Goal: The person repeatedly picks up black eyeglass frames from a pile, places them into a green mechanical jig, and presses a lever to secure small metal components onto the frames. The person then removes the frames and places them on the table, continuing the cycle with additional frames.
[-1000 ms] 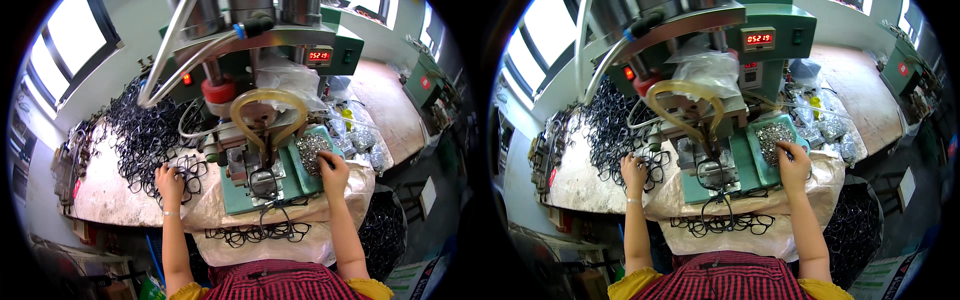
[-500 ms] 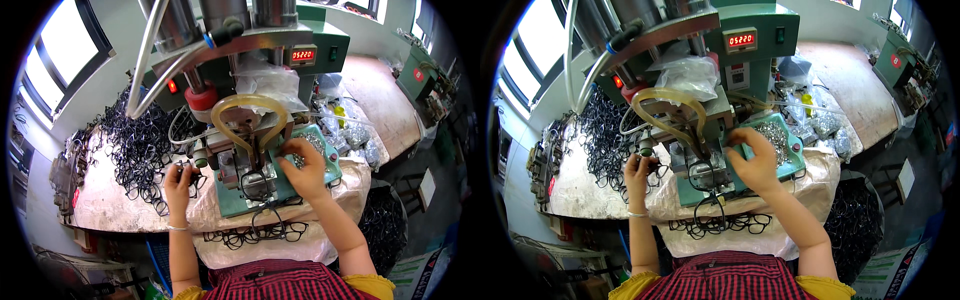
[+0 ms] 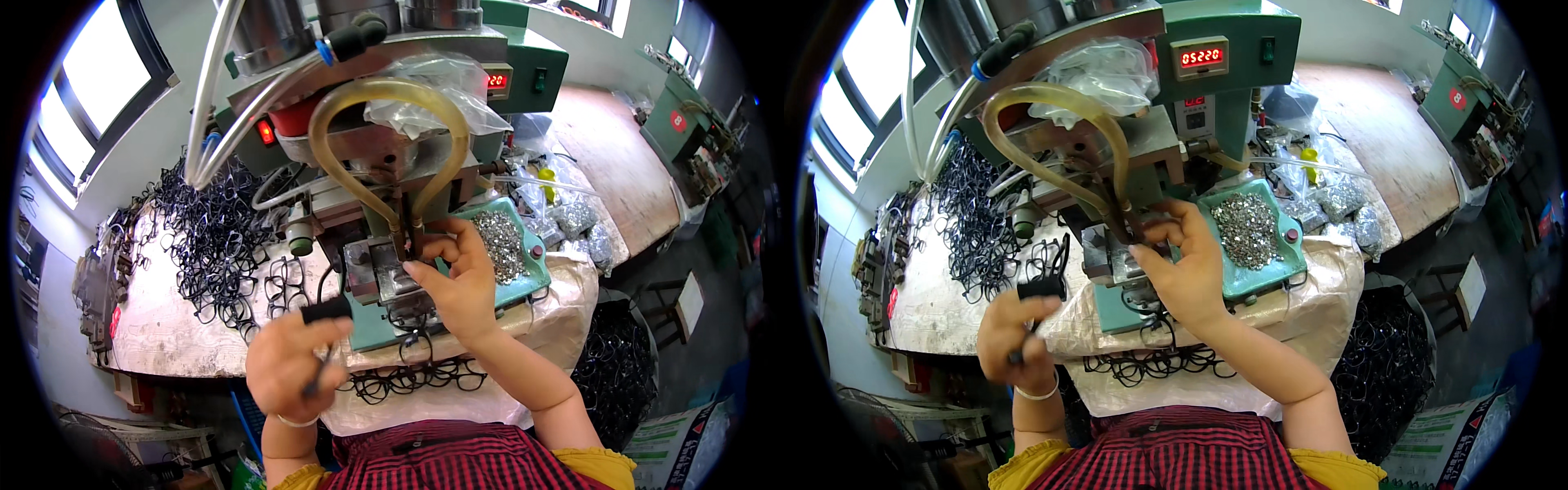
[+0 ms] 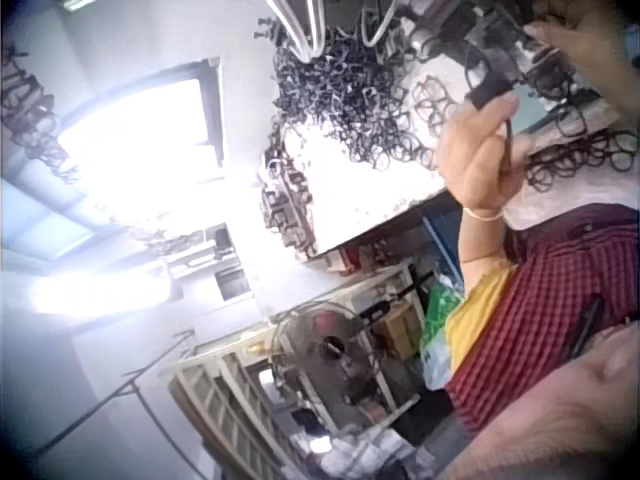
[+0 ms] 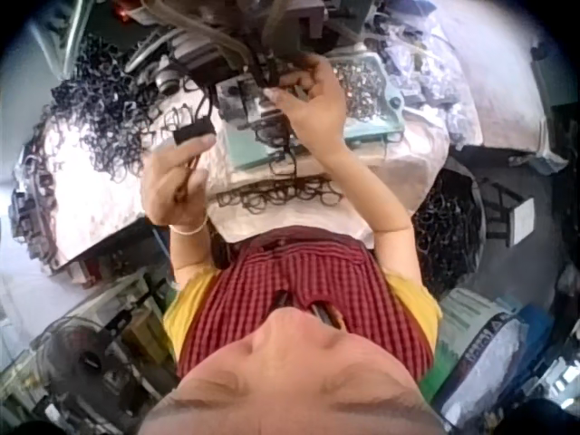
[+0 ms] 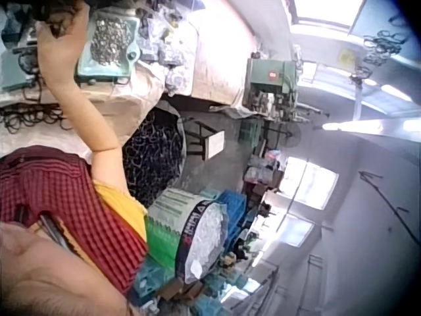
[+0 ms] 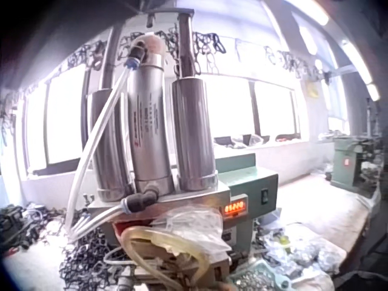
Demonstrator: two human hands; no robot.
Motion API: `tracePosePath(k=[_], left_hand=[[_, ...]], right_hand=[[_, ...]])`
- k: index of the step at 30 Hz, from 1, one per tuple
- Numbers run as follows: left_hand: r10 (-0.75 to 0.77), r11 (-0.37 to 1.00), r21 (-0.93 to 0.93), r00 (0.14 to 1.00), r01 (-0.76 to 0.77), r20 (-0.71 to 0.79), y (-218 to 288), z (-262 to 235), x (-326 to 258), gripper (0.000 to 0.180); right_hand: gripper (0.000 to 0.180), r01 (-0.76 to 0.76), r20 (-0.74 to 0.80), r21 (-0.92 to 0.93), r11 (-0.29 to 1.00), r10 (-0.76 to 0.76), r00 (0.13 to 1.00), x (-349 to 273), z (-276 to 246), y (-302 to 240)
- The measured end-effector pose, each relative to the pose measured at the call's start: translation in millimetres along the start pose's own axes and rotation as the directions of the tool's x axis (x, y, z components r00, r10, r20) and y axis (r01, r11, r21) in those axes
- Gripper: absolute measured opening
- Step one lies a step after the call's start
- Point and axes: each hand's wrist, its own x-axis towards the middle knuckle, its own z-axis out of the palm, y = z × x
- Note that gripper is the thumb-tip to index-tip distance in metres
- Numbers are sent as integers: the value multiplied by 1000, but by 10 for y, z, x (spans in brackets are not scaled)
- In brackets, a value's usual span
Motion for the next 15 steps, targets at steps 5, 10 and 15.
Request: tracePosePath(k=[5,10,15], left_hand=[[211,971,26,908,-236,362,155,105,120,44],[318,945,-69,847,-320,427,125,492,48,36],[323,942,-81,814,-325,484,82,539,2,33]], right_hand=[[44,54,82,-311,949,-30,996,-129,-123,-174],[24,74,36,-980,185,-201,979,113,-1044,421],[12,139,60,-953,268,-285,957,66,-1353,616]])
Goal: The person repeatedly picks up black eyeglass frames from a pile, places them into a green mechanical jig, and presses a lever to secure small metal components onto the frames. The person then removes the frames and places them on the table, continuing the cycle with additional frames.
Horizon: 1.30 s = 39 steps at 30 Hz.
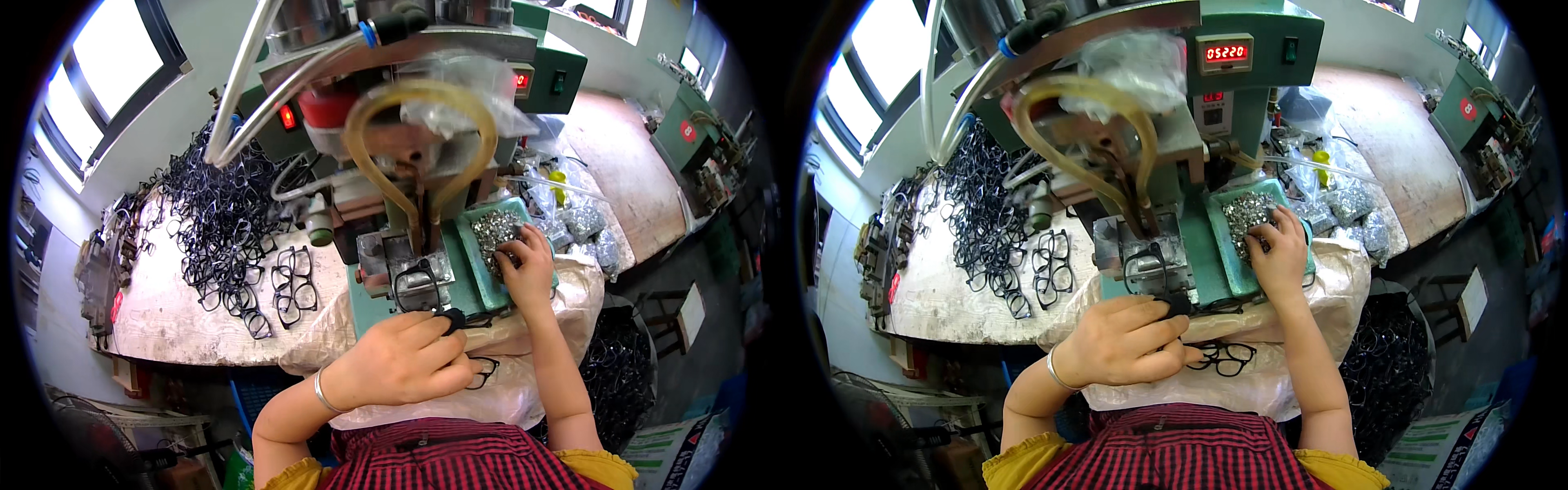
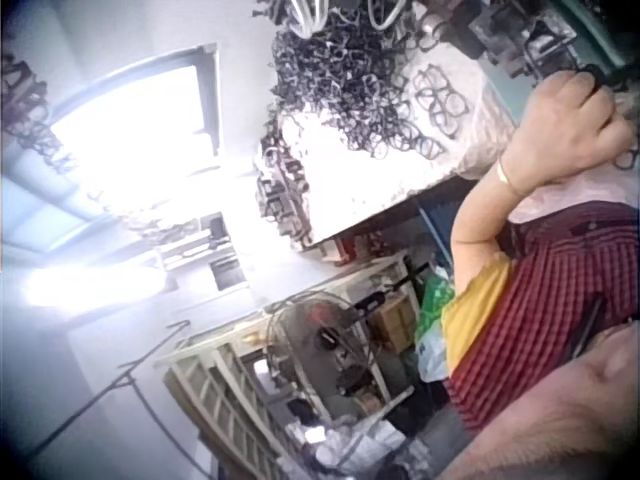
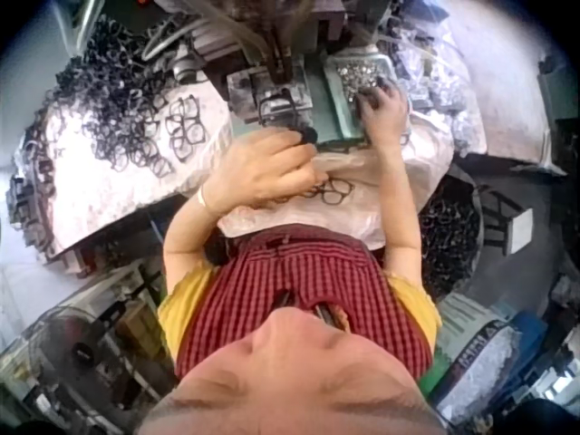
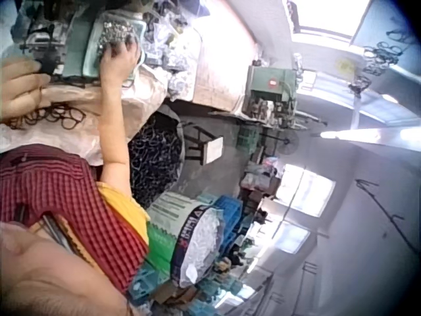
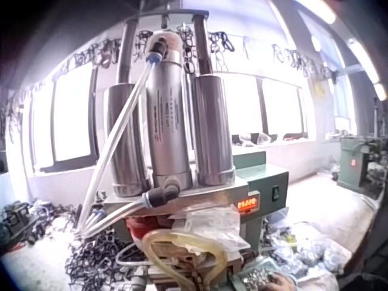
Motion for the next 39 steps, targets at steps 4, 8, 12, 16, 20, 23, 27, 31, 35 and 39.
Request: tracePosePath(k=[4,8,12,16,20,23,27,31,35,39], left_hand=[[-31,1000,5,999,31,-29,23,16,-54,33],[-251,967,4,954,255,-164,263,-107,-309,31],[-324,681,193,527,706,-785,198,-445,-841,5],[-540,645,259,668,720,-512,-608,-609,-1030,30],[-702,642,625,667,444,248,-1385,-64,-2017,28],[-722,653,470,675,594,150,-1417,49,-2001,25],[-887,410,-387,262,826,-382,-1256,64,-2082,24],[-966,49,-966,-235,252,-110,-927,-92,-2266,31],[-969,120,-944,-173,308,-179,-715,-211,-1862,26],[-921,365,-811,47,457,-387,-811,-141,-1314,19]], right_hand=[[9,49,-89,-9,999,-50,995,48,15,-92],[10,11,-139,128,992,7,990,5,-22,-56],[15,-156,-92,383,911,205,974,-89,-136,-54],[14,-87,-110,380,921,139,984,40,-142,-223],[15,-103,-90,459,883,161,983,155,-21,-421],[14,-168,-73,423,891,218,973,6,-43,-291],[12,-187,-160,239,953,229,960,-355,-282,133],[14,-281,-216,267,922,341,915,-664,-565,361],[15,-403,-19,404,821,448,894,-517,-753,-169],[15,-24,-18,605,796,44,999,-48,-496,-722]])
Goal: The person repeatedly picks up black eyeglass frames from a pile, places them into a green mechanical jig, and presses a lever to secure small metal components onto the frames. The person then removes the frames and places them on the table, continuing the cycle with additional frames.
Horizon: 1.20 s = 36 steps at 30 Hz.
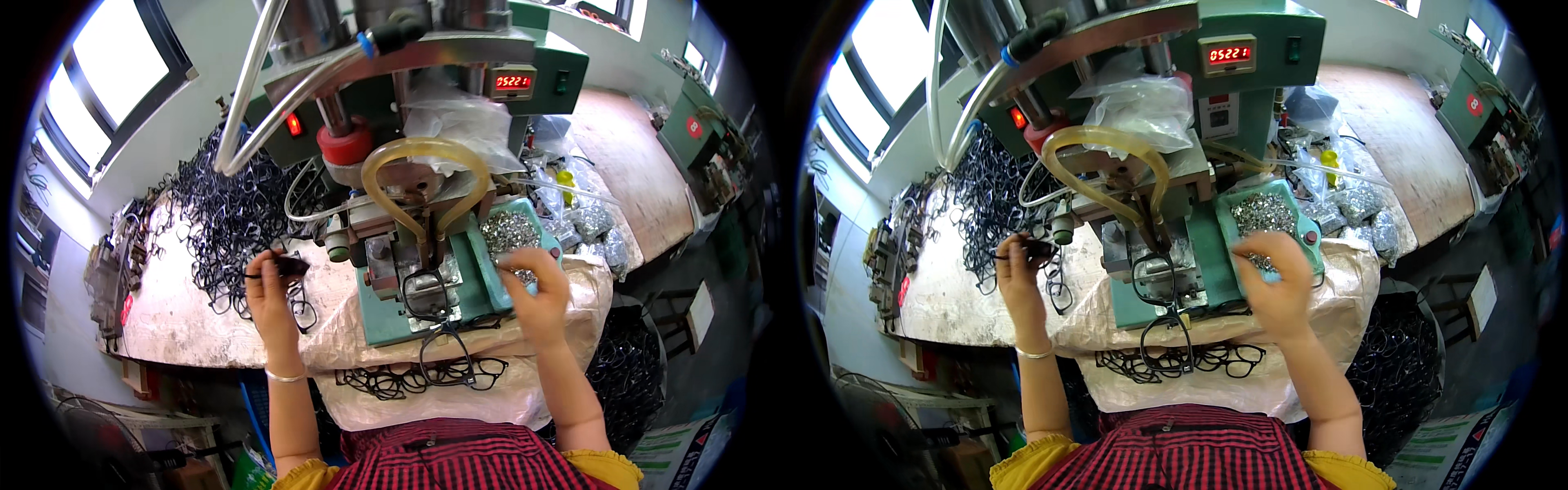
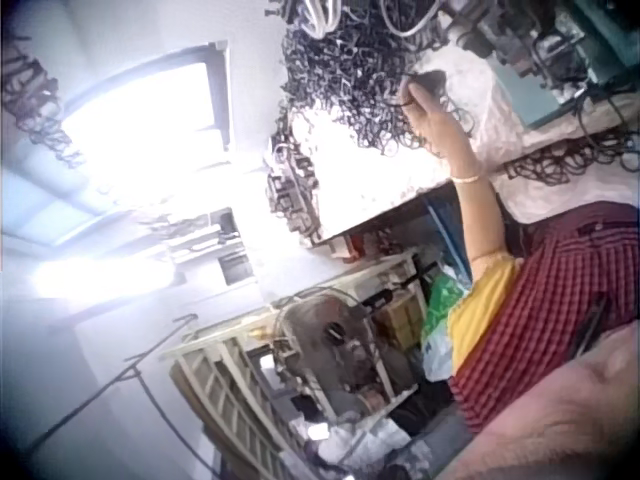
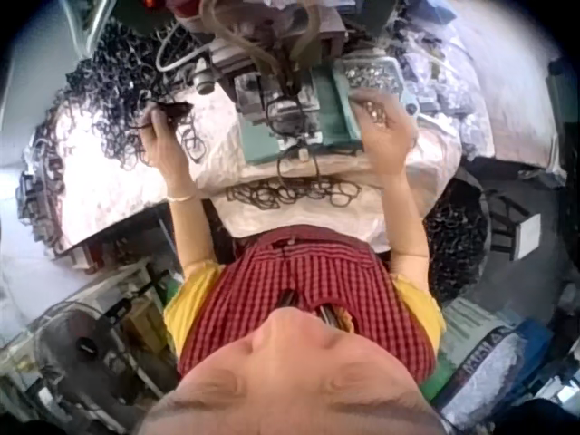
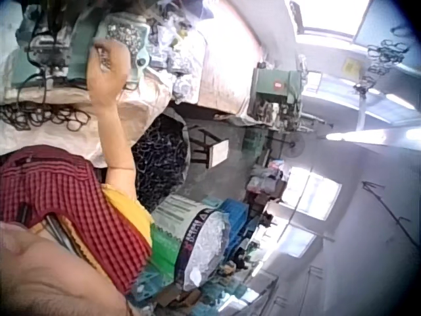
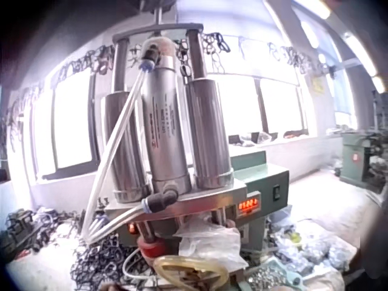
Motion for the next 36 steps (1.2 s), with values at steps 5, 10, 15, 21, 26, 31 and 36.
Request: tracePosePath(k=[5,10,15,21,26,31,36], left_hand=[[-46,997,57,999,44,29,-353,-21,-256,16],[-105,994,28,993,106,-60,-510,-109,-457,16],[98,995,24,995,-98,-12,-229,168,-446,13],[646,750,-42,718,-660,260,778,712,-585,11],[536,646,43,493,-762,686,742,783,-642,22],[493,554,15,343,-832,800,537,927,-620,24],[488,564,-34,299,-825,820,466,935,-584,26]], right_hand=[[27,-134,71,331,934,116,991,223,597,-48],[37,-281,137,508,814,246,960,144,638,-134],[43,-327,148,544,772,296,944,114,655,-177],[53,-393,219,548,738,327,919,139,656,-417],[60,-321,281,482,815,203,938,106,468,-524],[29,14,95,-326,945,18,995,224,179,195],[19,38,21,-623,781,-32,999,6,-121,922]])
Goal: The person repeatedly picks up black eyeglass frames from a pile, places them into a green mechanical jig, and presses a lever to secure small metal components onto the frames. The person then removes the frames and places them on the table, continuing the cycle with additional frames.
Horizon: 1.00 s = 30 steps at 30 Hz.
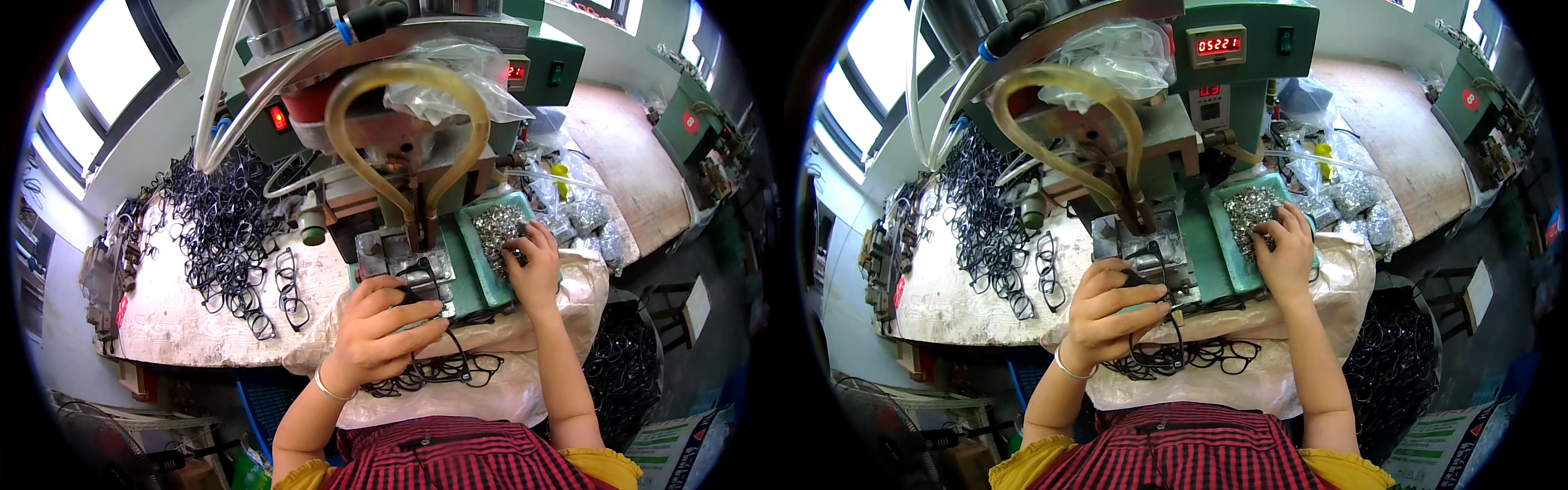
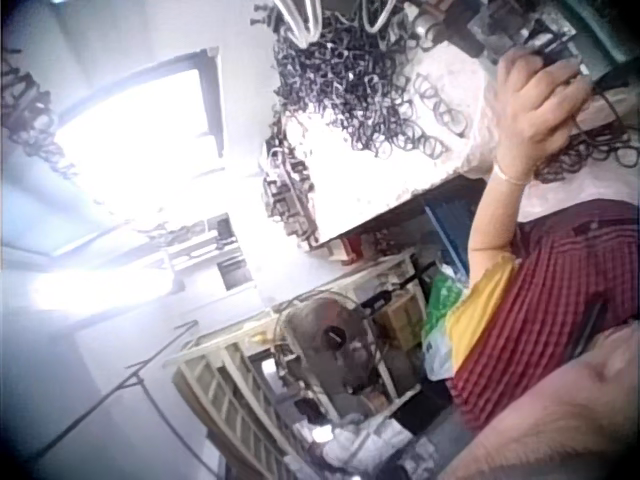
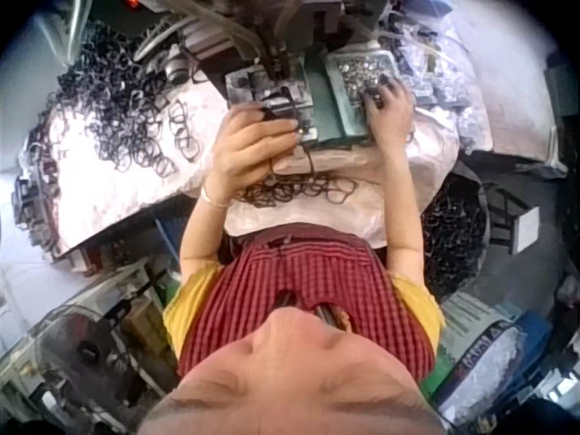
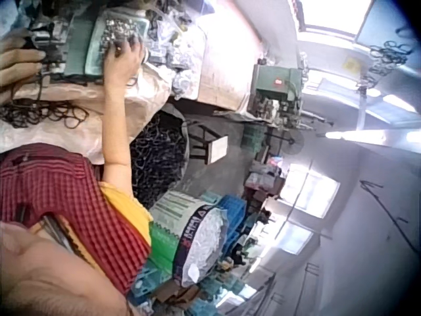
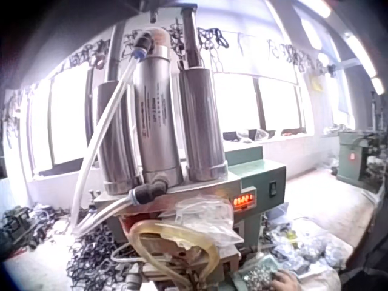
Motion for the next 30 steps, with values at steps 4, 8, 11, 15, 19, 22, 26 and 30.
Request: tracePosePath(k=[4,8,11,15,19,22,26,30], left_hand=[[-25,1000,-7,1000,25,1,3,4,-29,26],[-51,998,33,998,52,-31,58,36,-48,29],[-132,973,194,991,128,9,257,-214,-264,38],[-369,756,378,825,534,-427,329,-840,-976,23],[-542,484,506,699,714,-468,39,-1228,-1147,19],[-690,444,648,698,618,-193,-311,-1077,-1318,25],[-754,468,660,655,588,-49,-955,-666,-1848,21],[-577,507,679,794,531,-191,-941,-825,-1754,16]], right_hand=[[12,55,-76,54,997,-50,996,177,96,-155],[6,156,-60,-63,986,-160,985,488,432,-369],[3,127,113,-222,967,-103,988,465,531,-344],[10,95,-136,74,993,-84,987,73,20,-147],[13,-369,56,816,444,575,816,-184,-75,237],[15,-373,85,816,442,545,834,31,207,20],[15,-281,81,831,481,395,915,246,435,-202],[13,-334,72,696,636,402,913,144,161,-277]])
